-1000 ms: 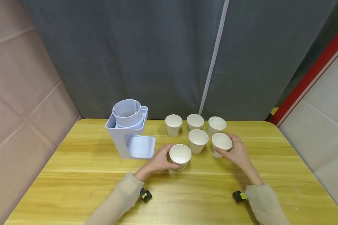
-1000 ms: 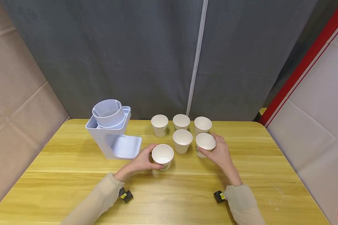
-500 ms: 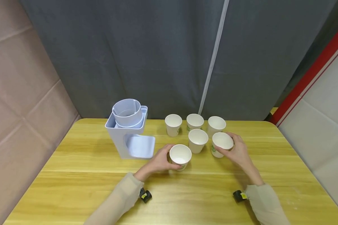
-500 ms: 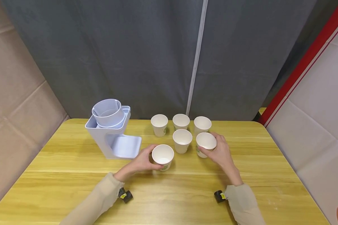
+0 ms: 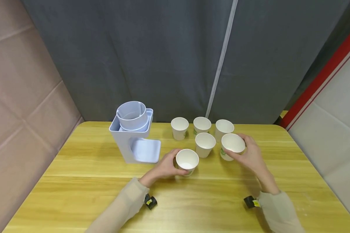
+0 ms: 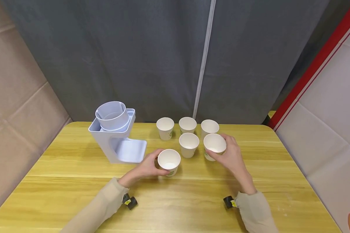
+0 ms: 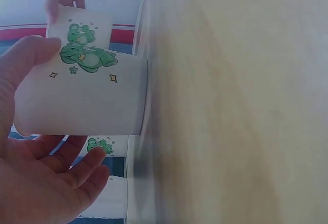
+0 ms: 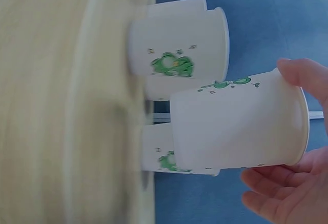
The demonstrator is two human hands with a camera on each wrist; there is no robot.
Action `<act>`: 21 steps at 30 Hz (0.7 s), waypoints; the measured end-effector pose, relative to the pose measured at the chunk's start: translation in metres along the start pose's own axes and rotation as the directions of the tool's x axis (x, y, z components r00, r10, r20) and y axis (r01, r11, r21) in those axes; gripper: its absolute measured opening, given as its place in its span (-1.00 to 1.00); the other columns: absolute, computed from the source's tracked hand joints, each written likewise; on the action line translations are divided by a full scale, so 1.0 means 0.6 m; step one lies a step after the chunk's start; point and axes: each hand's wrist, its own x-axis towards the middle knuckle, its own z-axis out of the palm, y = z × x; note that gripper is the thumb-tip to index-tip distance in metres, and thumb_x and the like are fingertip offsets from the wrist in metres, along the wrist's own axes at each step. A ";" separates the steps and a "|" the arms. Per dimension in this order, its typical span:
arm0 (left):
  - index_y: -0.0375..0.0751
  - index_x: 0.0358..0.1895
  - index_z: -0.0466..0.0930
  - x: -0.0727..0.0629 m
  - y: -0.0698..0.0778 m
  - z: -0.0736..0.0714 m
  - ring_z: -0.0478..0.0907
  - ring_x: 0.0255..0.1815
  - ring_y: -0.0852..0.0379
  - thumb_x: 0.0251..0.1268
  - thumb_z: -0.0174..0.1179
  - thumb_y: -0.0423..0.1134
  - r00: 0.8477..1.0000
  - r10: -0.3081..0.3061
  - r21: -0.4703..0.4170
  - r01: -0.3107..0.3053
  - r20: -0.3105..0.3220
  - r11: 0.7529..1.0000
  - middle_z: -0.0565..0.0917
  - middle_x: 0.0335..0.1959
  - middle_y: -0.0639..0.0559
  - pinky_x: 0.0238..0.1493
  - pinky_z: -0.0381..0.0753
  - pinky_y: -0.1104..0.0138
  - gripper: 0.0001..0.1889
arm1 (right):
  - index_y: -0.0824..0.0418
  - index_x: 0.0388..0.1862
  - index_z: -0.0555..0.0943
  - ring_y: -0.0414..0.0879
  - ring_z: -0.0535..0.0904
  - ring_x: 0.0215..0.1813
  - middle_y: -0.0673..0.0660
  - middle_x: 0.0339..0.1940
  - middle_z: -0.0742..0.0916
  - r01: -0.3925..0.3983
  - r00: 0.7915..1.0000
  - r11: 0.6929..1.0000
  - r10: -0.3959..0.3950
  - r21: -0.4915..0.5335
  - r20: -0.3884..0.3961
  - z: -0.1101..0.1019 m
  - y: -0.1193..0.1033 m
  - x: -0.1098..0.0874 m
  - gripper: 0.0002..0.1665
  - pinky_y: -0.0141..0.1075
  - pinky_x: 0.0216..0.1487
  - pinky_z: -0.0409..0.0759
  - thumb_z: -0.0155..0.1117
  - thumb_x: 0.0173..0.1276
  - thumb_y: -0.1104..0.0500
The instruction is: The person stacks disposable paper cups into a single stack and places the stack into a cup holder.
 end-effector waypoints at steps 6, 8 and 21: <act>-0.36 0.14 0.41 0.000 0.001 -0.001 0.49 0.01 0.01 -0.26 0.51 -0.30 1.000 0.002 0.012 -0.002 -0.002 1.000 0.57 0.00 -0.11 0.12 0.41 0.13 -0.26 | 0.45 0.10 0.41 0.20 0.45 -0.04 0.36 -0.04 0.54 0.027 1.000 1.000 -0.027 -0.006 -0.011 -0.015 -0.023 0.002 -0.18 0.01 -0.09 0.39 0.55 -0.11 0.13; -0.35 0.13 0.41 0.001 0.001 -0.001 0.49 0.00 0.01 -0.25 0.51 -0.29 1.000 0.005 0.014 -0.005 0.000 1.000 0.57 -0.01 -0.10 0.11 0.41 0.14 -0.26 | 0.45 0.09 0.42 0.19 0.45 -0.05 0.34 -0.05 0.55 0.041 0.999 0.999 -0.041 -0.014 -0.016 -0.020 -0.032 0.003 -0.18 -0.01 -0.10 0.39 0.56 -0.12 0.12; -0.34 0.11 0.43 -0.001 0.000 -0.001 0.49 -0.01 0.02 -0.25 0.51 -0.29 1.000 0.022 0.013 -0.022 0.010 1.000 0.57 -0.02 -0.09 0.09 0.43 0.15 -0.29 | 0.37 0.09 0.46 0.10 0.47 -0.06 0.26 -0.06 0.60 0.121 0.992 0.993 -0.121 -0.017 -0.027 -0.045 -0.090 0.002 -0.20 -0.12 -0.14 0.37 0.58 -0.15 0.13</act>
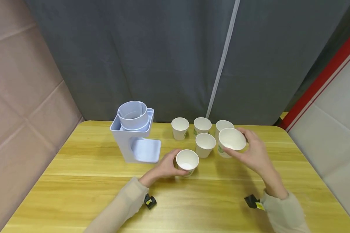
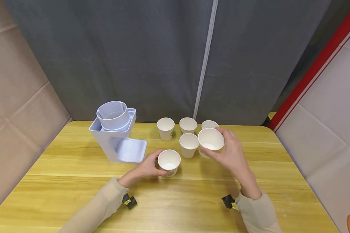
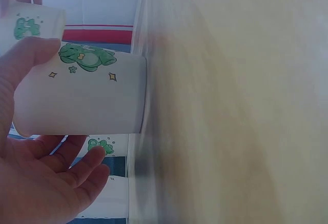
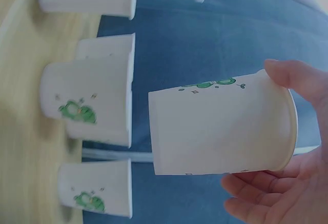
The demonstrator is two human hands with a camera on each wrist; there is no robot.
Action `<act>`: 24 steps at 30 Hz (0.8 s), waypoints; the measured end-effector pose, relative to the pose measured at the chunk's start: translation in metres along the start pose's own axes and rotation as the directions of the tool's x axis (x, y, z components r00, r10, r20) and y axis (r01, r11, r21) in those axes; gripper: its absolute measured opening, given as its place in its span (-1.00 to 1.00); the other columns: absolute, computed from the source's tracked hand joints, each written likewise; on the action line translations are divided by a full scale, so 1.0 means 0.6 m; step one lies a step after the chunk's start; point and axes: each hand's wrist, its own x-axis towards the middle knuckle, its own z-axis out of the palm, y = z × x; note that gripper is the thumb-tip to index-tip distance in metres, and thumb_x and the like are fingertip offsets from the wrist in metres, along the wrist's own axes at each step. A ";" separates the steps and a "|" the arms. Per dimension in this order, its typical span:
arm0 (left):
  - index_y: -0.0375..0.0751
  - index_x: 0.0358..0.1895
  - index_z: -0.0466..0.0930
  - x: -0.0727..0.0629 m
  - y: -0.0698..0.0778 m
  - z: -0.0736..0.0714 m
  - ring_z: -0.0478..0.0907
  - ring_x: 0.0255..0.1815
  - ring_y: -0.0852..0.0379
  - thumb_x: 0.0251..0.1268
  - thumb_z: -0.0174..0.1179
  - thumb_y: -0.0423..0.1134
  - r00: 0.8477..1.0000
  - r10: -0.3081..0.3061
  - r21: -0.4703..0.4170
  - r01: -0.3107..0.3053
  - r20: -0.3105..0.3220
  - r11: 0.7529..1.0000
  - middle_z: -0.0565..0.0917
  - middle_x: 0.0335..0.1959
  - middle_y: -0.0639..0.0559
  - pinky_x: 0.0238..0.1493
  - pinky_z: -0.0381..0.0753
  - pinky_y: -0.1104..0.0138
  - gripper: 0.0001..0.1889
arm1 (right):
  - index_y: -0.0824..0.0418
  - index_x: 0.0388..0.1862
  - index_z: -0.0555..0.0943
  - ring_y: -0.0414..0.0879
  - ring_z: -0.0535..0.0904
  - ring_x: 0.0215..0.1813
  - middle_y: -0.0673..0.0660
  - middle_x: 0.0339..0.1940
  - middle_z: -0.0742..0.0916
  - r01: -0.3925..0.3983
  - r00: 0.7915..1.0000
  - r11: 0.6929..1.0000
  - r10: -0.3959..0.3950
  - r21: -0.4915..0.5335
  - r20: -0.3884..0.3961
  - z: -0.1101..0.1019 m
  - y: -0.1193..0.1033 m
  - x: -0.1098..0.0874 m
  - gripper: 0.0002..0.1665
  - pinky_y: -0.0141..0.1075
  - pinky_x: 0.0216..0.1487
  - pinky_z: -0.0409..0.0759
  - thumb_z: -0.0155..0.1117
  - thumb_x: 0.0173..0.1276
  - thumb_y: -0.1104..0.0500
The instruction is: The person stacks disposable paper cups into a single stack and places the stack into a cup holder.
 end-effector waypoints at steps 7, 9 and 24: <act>-0.33 0.10 0.44 -0.002 0.002 -0.001 0.49 -0.02 0.03 -0.26 0.51 -0.30 1.000 0.001 -0.009 -0.001 -0.003 1.000 0.58 -0.05 -0.08 0.09 0.43 0.16 -0.30 | 0.36 0.12 0.46 0.13 0.48 -0.01 0.27 -0.01 0.60 0.021 0.999 1.000 -0.022 0.014 0.029 0.005 -0.042 0.006 -0.18 -0.04 -0.09 0.42 0.57 -0.12 0.09; -0.34 0.10 0.43 -0.002 0.002 -0.001 0.49 -0.02 0.03 -0.26 0.51 -0.30 1.000 0.001 -0.012 -0.001 -0.002 1.000 0.57 -0.04 -0.08 0.09 0.43 0.16 -0.29 | 0.35 0.12 0.47 0.12 0.48 -0.01 0.27 -0.02 0.61 0.045 0.999 0.999 -0.046 0.028 0.026 0.008 -0.051 0.009 -0.19 -0.05 -0.09 0.43 0.58 -0.13 0.10; -0.34 0.13 0.41 -0.002 0.002 -0.001 0.49 -0.06 0.08 -0.20 0.50 -0.31 1.000 0.006 -0.032 -0.006 0.007 0.999 0.56 -0.05 -0.06 0.01 0.48 0.25 -0.30 | 0.35 0.11 0.46 0.00 0.51 -0.05 0.16 -0.06 0.63 0.131 0.987 0.971 -0.147 0.198 0.064 0.064 -0.100 0.019 -0.14 -0.16 -0.09 0.47 0.61 -0.21 0.11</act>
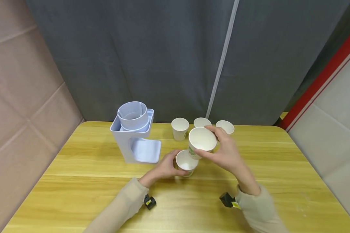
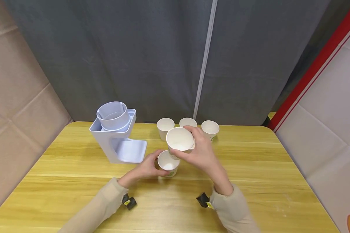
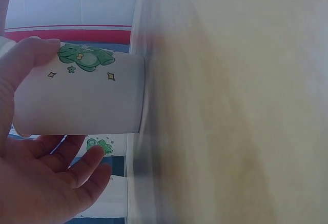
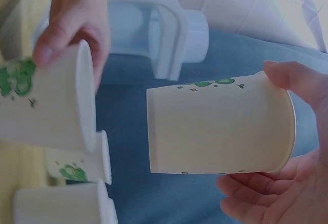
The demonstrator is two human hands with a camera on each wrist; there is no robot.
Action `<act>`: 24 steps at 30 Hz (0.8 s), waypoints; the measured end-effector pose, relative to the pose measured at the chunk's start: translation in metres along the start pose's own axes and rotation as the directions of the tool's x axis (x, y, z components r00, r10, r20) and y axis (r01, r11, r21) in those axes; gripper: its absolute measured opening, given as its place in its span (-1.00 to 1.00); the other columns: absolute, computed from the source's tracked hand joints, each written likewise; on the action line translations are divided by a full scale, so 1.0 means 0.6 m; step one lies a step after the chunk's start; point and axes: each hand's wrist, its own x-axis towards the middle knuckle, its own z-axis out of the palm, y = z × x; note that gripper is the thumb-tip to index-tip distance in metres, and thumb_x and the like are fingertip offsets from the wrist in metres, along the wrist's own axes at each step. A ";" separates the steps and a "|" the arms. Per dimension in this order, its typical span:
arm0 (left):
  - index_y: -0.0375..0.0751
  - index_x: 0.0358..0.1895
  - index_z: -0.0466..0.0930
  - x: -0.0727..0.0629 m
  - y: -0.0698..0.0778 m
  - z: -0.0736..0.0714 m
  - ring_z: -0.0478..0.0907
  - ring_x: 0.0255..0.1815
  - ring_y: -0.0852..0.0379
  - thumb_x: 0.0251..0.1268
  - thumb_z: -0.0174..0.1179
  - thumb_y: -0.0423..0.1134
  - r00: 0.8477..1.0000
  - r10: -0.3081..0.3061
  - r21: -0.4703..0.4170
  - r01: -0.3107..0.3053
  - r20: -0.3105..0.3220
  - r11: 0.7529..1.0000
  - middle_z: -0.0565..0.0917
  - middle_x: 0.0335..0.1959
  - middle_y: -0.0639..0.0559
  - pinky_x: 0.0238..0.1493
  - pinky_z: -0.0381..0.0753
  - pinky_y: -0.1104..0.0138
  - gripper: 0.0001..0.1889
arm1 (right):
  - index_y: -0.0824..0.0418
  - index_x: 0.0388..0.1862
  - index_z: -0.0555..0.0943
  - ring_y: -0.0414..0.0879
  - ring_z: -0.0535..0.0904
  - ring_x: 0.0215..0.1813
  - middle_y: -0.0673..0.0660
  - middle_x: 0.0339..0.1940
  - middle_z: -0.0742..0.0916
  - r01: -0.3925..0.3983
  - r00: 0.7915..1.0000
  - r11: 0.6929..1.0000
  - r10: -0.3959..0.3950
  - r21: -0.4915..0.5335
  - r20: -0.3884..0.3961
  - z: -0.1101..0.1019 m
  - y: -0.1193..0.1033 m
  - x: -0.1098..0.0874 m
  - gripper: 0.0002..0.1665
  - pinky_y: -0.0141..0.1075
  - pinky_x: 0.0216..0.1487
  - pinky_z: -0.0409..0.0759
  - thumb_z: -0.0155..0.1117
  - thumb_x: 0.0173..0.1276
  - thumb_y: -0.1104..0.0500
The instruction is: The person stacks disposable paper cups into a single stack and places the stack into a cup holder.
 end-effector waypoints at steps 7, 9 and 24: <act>-0.34 0.15 0.39 -0.001 0.001 -0.003 0.49 -0.02 0.06 -0.18 0.49 -0.32 1.000 0.001 -0.017 -0.001 0.017 1.000 0.56 -0.02 -0.07 0.04 0.48 0.23 -0.29 | 0.29 0.07 0.50 -0.05 0.51 -0.09 0.10 -0.10 0.64 0.009 0.999 0.998 -0.012 0.062 0.046 0.032 0.010 -0.002 -0.20 -0.18 -0.13 0.48 0.61 -0.19 0.12; -0.33 0.17 0.38 -0.001 0.001 -0.003 0.48 0.00 0.05 -0.17 0.49 -0.32 1.000 0.000 -0.011 0.000 0.020 1.000 0.55 0.00 -0.08 0.06 0.47 0.22 -0.27 | 0.29 0.06 0.50 -0.06 0.51 -0.08 0.09 -0.09 0.64 0.018 0.998 0.997 -0.023 0.075 0.057 0.040 0.014 -0.003 -0.22 -0.19 -0.14 0.49 0.61 -0.19 0.13; -0.29 0.21 0.37 -0.001 0.000 -0.004 0.45 0.08 0.04 -0.18 0.50 -0.27 1.000 -0.024 -0.006 0.025 0.016 1.000 0.54 0.07 -0.08 0.14 0.41 0.16 -0.24 | 0.34 0.08 0.48 0.01 0.54 -0.05 0.18 -0.03 0.62 0.012 0.990 1.000 -0.014 0.019 0.138 0.087 0.042 -0.024 -0.19 -0.14 -0.12 0.54 0.60 -0.17 0.09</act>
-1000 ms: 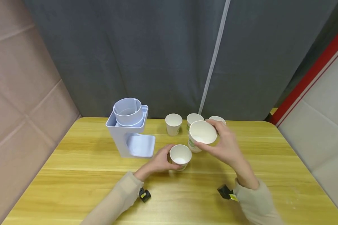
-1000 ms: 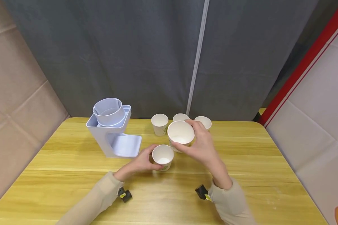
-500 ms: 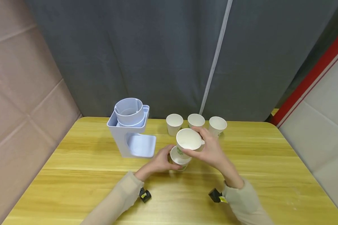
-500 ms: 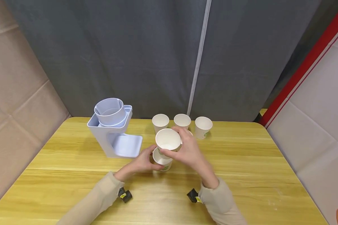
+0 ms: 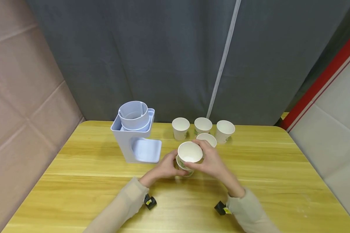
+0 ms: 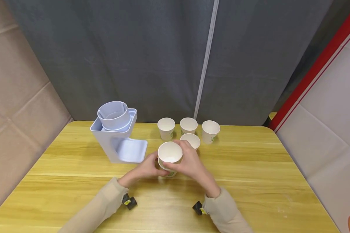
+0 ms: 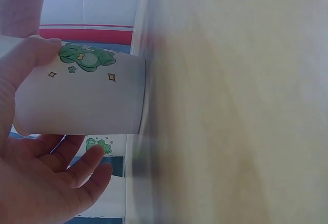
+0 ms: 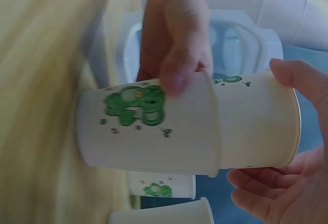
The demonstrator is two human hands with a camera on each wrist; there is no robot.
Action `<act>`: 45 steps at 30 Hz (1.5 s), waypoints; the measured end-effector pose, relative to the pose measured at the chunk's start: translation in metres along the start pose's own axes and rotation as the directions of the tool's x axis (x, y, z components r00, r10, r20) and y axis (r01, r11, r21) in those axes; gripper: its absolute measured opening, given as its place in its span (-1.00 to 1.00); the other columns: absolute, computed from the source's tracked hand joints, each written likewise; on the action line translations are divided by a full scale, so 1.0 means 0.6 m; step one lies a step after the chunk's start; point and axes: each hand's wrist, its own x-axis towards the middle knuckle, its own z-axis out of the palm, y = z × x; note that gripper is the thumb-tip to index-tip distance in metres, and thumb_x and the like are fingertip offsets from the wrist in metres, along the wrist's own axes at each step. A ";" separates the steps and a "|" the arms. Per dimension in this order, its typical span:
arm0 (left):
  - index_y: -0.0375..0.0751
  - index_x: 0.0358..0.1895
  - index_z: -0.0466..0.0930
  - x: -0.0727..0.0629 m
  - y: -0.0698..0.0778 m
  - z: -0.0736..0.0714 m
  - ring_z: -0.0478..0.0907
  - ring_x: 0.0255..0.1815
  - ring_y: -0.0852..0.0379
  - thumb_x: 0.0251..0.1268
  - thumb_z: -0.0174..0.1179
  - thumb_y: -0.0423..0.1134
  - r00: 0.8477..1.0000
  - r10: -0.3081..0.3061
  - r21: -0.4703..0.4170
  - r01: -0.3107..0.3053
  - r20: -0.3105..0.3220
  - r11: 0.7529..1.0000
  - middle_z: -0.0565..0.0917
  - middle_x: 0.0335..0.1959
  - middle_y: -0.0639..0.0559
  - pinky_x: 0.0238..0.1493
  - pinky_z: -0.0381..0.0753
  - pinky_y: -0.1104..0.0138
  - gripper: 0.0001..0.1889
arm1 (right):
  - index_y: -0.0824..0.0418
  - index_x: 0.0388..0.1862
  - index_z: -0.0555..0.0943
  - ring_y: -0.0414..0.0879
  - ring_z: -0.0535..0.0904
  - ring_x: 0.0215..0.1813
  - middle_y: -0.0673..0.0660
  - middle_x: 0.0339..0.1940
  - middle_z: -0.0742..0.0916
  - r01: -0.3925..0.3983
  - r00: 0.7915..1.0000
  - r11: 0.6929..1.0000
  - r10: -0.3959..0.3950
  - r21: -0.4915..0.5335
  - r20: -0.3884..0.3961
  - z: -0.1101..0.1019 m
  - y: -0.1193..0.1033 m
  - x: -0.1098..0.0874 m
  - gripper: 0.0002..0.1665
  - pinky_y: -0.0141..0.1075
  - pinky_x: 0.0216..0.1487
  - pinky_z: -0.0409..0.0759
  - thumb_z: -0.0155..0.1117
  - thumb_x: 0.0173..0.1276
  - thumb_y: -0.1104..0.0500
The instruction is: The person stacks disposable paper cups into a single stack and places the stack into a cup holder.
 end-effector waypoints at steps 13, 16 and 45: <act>-0.36 0.21 0.35 -0.001 -0.001 0.000 0.46 0.07 -0.02 -0.20 0.48 -0.32 1.000 0.009 0.019 -0.009 -0.010 1.000 0.53 0.05 -0.15 0.15 0.41 0.12 -0.22 | 0.36 0.08 0.46 0.06 0.52 -0.04 0.21 -0.05 0.62 0.008 0.998 1.000 -0.008 0.004 0.056 0.023 0.019 -0.012 -0.19 -0.08 -0.09 0.51 0.59 -0.14 0.07; -0.40 0.19 0.35 -0.002 0.000 -0.001 0.46 0.06 -0.05 -0.23 0.48 -0.35 1.000 0.010 0.027 -0.010 -0.013 1.000 0.54 0.03 -0.18 0.14 0.41 0.11 -0.23 | 0.36 0.11 0.45 0.07 0.51 -0.02 0.22 -0.03 0.61 0.005 0.998 1.000 -0.005 0.007 0.066 0.026 0.022 -0.014 -0.17 -0.08 -0.08 0.50 0.57 -0.13 0.05; -0.41 0.16 0.40 -0.001 0.003 -0.002 0.47 0.02 -0.06 -0.25 0.49 -0.34 0.999 0.038 0.071 -0.037 -0.015 0.997 0.54 0.01 -0.18 0.10 0.43 0.12 -0.25 | 0.48 0.15 0.39 0.15 0.53 0.02 0.32 -0.01 0.60 0.038 0.998 0.999 -0.038 -0.012 0.059 0.028 0.029 -0.018 -0.06 -0.01 -0.01 0.54 0.61 -0.18 0.10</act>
